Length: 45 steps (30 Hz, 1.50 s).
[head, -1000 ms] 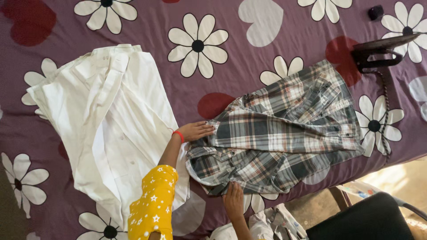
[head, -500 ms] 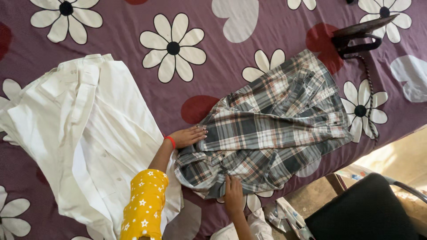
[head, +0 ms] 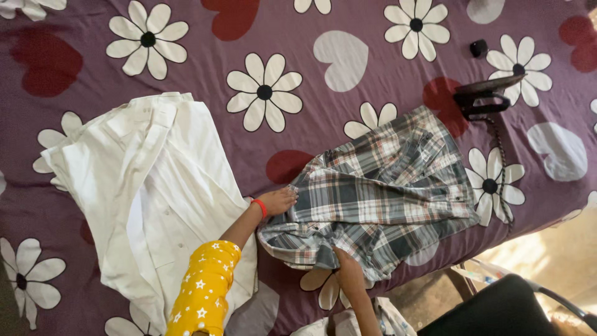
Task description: The person irons a plaid shirt laid out on a bed, smoothing the fabric with one hand while moving the iron with the other. The person then folds the shirt and places it on top of a white shirt.
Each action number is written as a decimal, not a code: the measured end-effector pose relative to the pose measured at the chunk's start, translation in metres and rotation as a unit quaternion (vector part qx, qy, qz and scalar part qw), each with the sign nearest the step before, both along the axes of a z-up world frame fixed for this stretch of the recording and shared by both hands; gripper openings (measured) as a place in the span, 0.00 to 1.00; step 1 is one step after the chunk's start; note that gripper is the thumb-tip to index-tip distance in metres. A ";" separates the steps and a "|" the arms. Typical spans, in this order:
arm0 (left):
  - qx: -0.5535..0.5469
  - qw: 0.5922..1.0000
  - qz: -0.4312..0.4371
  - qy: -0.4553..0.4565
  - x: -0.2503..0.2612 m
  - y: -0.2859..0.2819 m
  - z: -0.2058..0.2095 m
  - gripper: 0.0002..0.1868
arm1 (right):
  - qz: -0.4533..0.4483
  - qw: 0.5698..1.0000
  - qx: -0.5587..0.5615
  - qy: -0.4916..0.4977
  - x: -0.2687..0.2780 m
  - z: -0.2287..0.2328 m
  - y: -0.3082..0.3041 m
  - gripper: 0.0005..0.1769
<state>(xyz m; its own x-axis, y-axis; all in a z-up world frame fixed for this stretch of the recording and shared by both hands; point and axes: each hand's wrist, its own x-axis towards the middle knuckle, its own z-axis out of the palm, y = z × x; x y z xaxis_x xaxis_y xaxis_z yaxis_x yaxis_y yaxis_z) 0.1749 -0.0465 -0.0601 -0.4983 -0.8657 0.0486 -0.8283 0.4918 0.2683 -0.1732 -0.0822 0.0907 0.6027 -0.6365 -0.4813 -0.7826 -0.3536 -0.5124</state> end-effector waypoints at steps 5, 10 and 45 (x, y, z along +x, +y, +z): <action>-0.021 0.999 0.032 -0.001 -0.008 -0.012 0.033 0.17 | 0.044 0.999 0.017 0.024 0.016 0.063 -0.046 0.40; 0.027 0.997 0.035 -0.065 -0.022 -0.028 0.066 0.15 | 0.149 0.987 -0.041 -0.044 0.026 0.071 -0.082 0.35; 0.095 0.785 0.598 0.132 0.110 0.137 0.246 0.11 | 0.554 0.827 -0.066 -0.069 0.335 0.287 -0.201 0.24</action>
<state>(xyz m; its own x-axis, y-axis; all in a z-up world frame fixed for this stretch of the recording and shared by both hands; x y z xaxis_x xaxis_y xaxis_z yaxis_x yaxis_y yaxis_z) 0.2848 0.0905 0.1862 0.6815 -0.7111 -0.1730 -0.5703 -0.6641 0.4834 0.1616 -0.2834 0.3778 0.8943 0.3025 -0.3297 0.1223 -0.8740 -0.4702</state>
